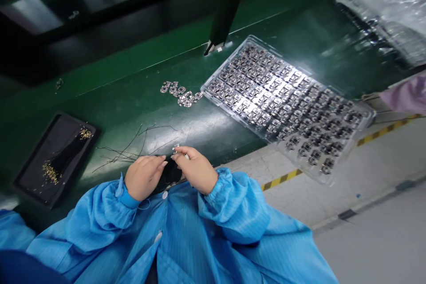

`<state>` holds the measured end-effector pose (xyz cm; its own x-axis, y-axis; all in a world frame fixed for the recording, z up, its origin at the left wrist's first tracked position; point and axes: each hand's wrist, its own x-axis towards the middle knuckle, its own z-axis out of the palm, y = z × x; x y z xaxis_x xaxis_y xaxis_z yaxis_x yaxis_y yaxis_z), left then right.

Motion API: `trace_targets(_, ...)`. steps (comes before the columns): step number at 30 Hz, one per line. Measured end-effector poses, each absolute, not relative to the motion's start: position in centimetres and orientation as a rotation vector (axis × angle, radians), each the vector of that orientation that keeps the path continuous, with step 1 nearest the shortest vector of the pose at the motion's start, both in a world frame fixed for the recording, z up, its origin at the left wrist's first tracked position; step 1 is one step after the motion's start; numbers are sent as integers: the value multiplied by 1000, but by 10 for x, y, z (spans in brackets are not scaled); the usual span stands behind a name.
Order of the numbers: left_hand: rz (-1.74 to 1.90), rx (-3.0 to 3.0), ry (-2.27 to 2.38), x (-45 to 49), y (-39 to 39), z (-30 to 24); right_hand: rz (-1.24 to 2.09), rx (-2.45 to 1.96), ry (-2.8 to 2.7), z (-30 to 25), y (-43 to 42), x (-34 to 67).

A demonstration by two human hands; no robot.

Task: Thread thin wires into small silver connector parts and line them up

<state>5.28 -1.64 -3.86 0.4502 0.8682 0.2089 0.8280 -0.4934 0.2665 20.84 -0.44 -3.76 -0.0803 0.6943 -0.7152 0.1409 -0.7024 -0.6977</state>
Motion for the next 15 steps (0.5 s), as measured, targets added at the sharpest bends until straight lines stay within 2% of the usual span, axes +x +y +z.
trace_targets(15, 529, 2677, 1441, 53, -17, -41, 1936, -1696, -847, -36, -3, 206)
